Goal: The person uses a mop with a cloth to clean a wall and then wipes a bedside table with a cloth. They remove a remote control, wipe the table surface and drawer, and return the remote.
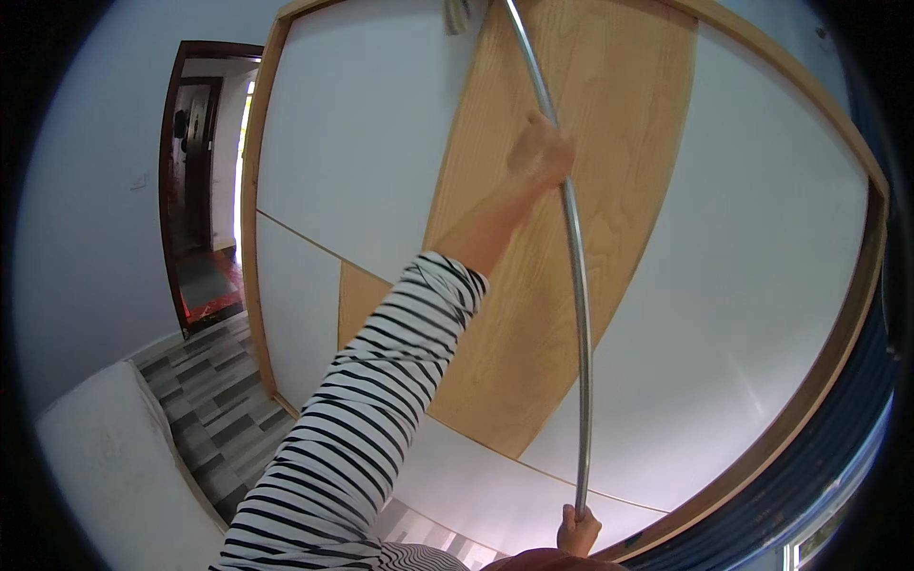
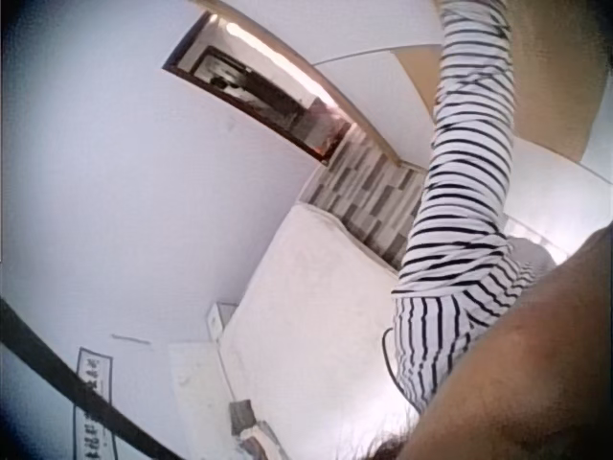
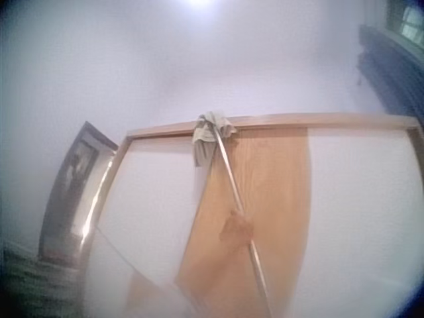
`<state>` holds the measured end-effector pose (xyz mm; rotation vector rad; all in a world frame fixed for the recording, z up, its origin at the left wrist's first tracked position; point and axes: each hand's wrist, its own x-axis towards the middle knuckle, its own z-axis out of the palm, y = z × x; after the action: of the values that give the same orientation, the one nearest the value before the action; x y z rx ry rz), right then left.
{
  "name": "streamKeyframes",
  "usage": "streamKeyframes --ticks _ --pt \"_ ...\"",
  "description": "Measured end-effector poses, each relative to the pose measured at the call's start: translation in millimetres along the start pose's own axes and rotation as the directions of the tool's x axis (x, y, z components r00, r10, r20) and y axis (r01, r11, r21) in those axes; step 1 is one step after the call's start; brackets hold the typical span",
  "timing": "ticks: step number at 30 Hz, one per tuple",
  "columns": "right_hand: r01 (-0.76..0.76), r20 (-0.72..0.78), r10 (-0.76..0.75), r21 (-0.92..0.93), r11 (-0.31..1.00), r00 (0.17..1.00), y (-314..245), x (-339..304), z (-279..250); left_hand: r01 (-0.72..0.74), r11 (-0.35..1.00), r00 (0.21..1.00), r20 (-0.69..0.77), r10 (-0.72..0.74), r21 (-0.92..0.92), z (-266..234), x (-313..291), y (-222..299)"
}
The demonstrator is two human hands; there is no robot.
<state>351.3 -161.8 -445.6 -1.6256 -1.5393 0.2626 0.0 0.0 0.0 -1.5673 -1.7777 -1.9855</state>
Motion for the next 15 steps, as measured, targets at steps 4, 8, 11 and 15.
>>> streamKeyframes --ticks 4,8,11,15 --pt "0.123 -0.014 -0.124 -0.038 0.992 0.992 -69.2 11.7 30.1 -0.185 0.960 0.983 0.030 0.183 0.209 -66.2 43.8 -46.7" --pt "0.111 0.015 -0.110 -0.031 0.993 0.994 -132.9 -2.8 60.4 0.093 0.980 0.995 -0.018 -0.098 -0.176 -102.0 36.2 -70.1" --pt "0.151 0.000 -0.152 -0.065 0.986 0.988 -164.0 10.1 66.1 0.001 0.980 0.998 -0.068 -0.015 -0.200 -81.8 19.5 -107.2" --pt "0.142 0.023 -0.141 -0.030 0.989 0.990 -165.0 7.6 68.7 -0.024 0.967 0.999 0.019 0.030 -0.253 -79.2 -32.3 -112.5"
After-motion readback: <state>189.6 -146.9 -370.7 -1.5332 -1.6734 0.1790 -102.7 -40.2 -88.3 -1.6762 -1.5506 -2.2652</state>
